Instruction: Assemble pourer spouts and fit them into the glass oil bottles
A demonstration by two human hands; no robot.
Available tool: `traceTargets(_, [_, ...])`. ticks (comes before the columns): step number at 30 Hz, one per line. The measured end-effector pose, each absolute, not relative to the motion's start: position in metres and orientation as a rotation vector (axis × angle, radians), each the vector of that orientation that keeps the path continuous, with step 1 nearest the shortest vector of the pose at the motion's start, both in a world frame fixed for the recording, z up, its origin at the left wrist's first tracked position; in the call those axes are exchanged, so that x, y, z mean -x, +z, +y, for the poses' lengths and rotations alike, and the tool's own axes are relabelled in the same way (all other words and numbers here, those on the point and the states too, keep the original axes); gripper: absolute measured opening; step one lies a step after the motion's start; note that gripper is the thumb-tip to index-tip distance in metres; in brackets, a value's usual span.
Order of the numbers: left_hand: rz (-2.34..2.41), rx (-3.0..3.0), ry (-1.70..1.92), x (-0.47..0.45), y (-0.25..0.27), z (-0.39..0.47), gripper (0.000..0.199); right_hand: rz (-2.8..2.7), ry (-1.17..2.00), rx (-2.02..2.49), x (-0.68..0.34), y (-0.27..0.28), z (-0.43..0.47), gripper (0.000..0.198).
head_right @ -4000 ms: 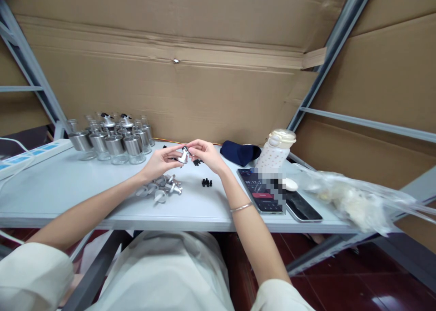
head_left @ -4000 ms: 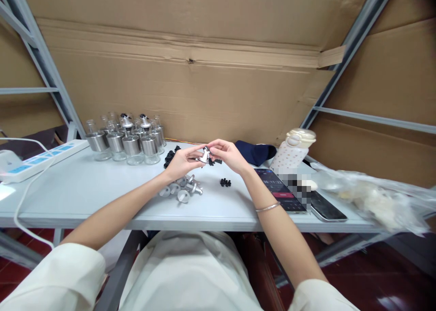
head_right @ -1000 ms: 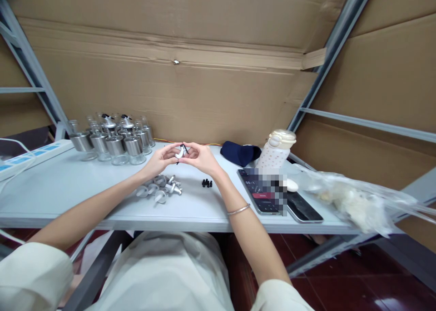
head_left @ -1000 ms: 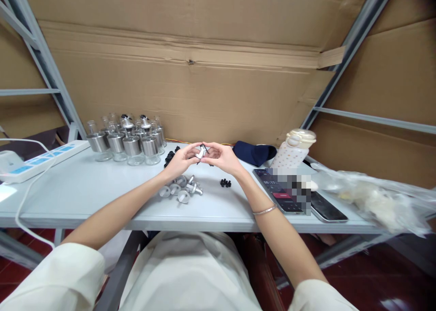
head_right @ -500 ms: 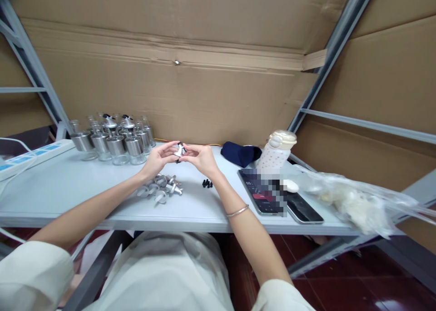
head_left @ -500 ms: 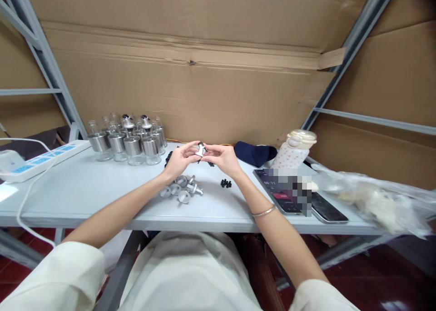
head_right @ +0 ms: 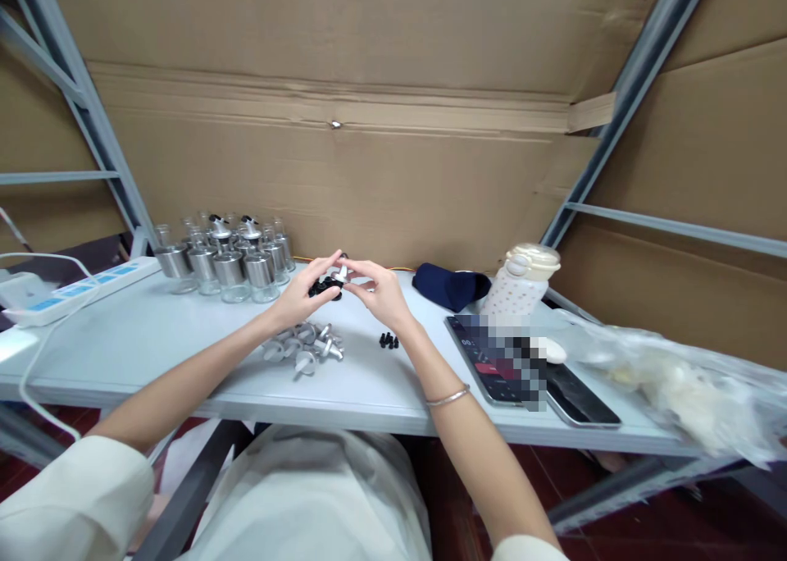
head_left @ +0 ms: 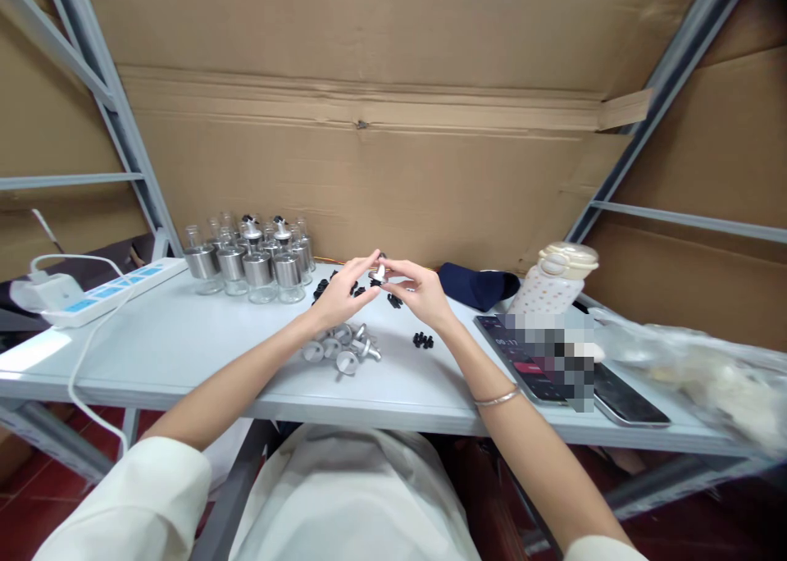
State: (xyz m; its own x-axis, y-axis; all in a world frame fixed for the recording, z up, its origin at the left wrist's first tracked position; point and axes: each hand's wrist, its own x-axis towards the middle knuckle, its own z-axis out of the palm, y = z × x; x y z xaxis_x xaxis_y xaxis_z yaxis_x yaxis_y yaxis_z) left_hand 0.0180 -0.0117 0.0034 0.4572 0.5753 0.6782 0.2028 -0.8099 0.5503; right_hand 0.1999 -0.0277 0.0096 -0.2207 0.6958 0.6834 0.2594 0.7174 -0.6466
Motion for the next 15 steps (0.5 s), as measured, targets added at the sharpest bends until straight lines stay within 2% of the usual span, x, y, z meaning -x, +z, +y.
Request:
traceTargets(3, [0.779, -2.515, 1.406, -0.009, 0.017, -0.009, 0.044, -1.855, 0.424, 0.744, -0.198, 0.008, -0.029, 0.025])
traceTargets(5, [0.912, -2.541, 1.637, 0.006, 0.029, -0.002, 0.037, -1.83, 0.379, 0.75, -0.198, 0.008, -0.03, 0.025])
traceTargets(10, [1.559, -1.834, 2.433, 0.079, 0.048, 0.035, 0.034, -1.669, 0.299, 0.768, -0.2, 0.012, -0.031, 0.022])
traceTargets(12, [1.76, -1.548, 2.467, 0.11, 0.045, 0.051, 0.039, -1.622, 0.285, 0.764, -0.2, 0.013, -0.031, 0.02])
traceTargets(15, [1.887, -1.445, 2.258, 0.141, 0.034, 0.067, 0.048, -1.588, 0.272, 0.76, -0.201, 0.013, -0.031, 0.019])
